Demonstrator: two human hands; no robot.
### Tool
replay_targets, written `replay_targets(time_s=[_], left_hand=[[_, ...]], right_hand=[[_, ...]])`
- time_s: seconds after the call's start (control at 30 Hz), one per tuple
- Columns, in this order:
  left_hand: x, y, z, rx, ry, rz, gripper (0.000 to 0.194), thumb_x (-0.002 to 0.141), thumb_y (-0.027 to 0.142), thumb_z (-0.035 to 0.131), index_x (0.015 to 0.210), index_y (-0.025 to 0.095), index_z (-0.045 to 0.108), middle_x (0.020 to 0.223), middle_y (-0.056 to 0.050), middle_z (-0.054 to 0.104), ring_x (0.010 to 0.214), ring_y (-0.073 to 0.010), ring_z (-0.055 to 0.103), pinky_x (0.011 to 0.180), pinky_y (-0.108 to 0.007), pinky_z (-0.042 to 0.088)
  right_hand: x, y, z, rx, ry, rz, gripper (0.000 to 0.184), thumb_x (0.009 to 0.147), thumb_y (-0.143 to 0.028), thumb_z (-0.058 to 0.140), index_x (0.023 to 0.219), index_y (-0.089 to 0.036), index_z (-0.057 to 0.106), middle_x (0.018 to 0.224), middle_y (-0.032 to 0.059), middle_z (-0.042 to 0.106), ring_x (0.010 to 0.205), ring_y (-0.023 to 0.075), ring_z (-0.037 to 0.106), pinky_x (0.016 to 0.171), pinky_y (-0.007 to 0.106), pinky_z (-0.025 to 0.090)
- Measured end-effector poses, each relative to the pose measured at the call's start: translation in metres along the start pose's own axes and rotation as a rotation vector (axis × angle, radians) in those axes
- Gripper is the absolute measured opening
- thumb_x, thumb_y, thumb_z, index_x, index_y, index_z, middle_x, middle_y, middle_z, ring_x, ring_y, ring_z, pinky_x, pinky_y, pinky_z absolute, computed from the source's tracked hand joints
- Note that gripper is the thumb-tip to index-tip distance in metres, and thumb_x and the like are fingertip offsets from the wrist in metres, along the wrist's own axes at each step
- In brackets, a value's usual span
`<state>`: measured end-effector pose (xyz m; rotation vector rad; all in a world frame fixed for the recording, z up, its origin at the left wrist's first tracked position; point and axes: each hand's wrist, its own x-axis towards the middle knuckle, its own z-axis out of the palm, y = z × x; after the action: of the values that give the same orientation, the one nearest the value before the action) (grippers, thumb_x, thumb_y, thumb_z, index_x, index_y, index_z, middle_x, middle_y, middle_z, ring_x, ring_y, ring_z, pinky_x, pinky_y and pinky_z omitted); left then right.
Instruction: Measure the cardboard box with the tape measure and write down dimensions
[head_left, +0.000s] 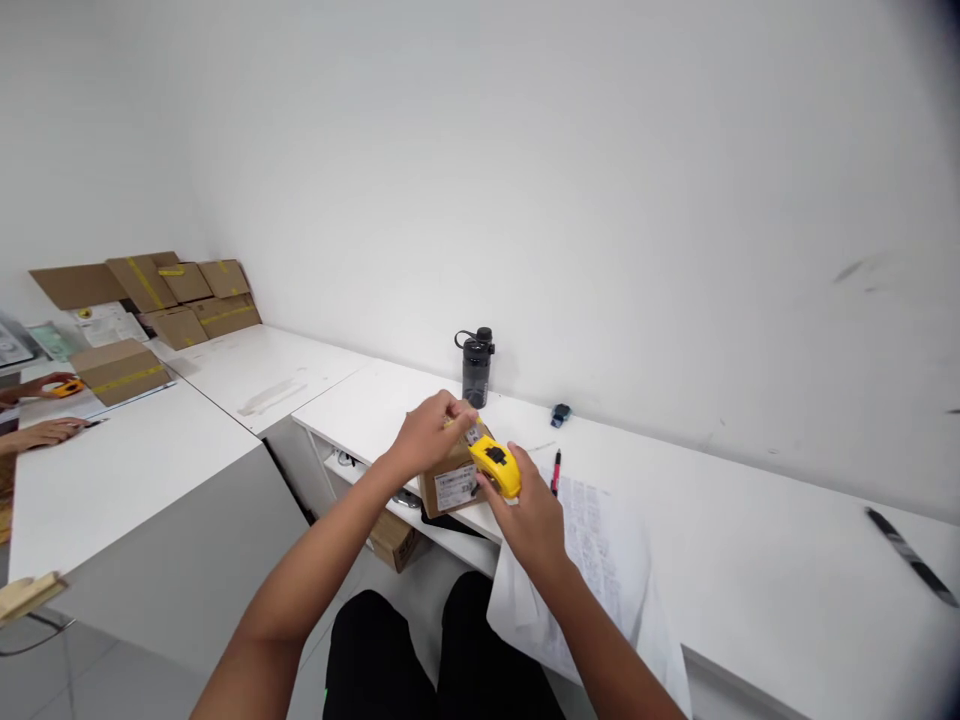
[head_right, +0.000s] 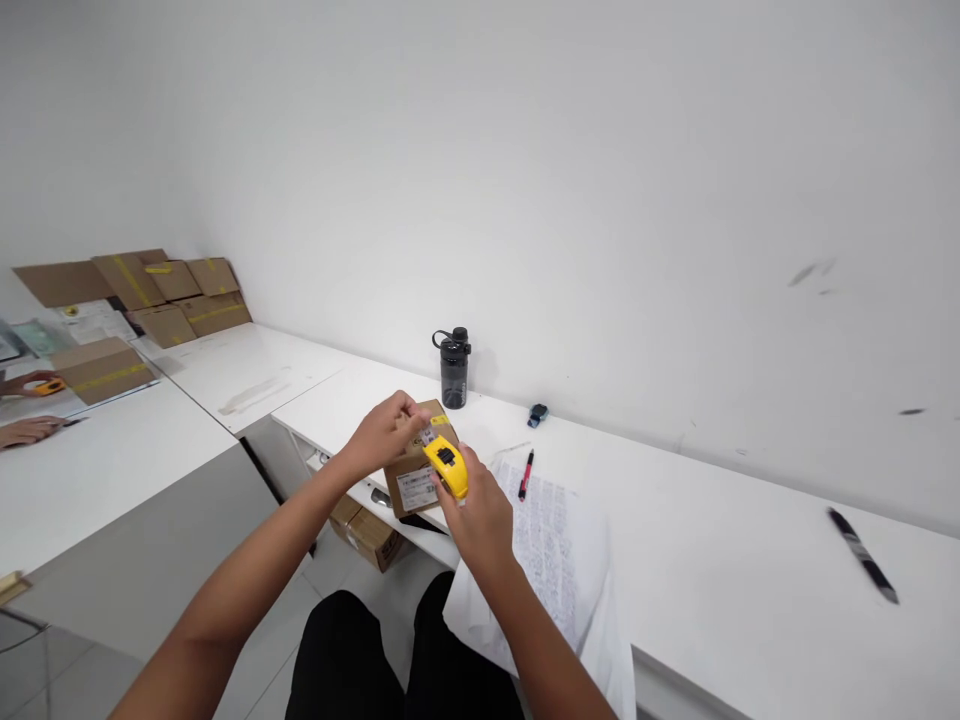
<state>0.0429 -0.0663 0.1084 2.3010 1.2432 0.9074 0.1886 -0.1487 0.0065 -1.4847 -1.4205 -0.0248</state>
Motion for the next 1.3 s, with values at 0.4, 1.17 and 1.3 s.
replay_targets(time_s=[0.4,1.17,1.3], left_hand=[[-0.089,0.014,0.135,-0.984,-0.041,-0.237,0.057,0.081,0.068,0.050,0.106,0.018,0.059,0.099,-0.008,0.065,0.093,-0.0222,0.060,0.083,-0.034,0.048],[-0.038,-0.038,0.208,0.202,-0.031,0.273,0.044,0.094,0.025,0.041,0.138,0.022,0.045,0.136,-0.013,0.045,0.125,-0.0268,0.044,0.101,-0.045,0.038],[-0.038,-0.031,0.205,0.271,-0.055,0.448,0.038,0.090,0.019,0.042,0.125,0.025,0.056,0.140,-0.011,0.045,0.132,-0.0279,0.037,0.106,-0.046,0.034]], right_hand=[[-0.025,0.060,-0.098,0.226,-0.649,-0.032,0.080,0.077,-0.049,0.068,0.145,-0.025,0.033,0.116,0.0080,0.065,0.090,0.0222,0.066,0.075,0.034,0.054],[0.070,0.230,-0.078,-0.346,-0.326,0.023,0.037,0.100,-0.033,0.023,0.128,-0.018,0.042,0.106,0.0101,0.068,0.077,0.0165,0.066,0.067,0.027,0.046],[0.037,0.238,-0.084,0.089,0.031,0.322,0.043,0.086,-0.059,0.049,0.100,-0.018,0.056,0.071,0.0000,0.062,0.060,0.0145,0.055,0.058,0.026,0.042]])
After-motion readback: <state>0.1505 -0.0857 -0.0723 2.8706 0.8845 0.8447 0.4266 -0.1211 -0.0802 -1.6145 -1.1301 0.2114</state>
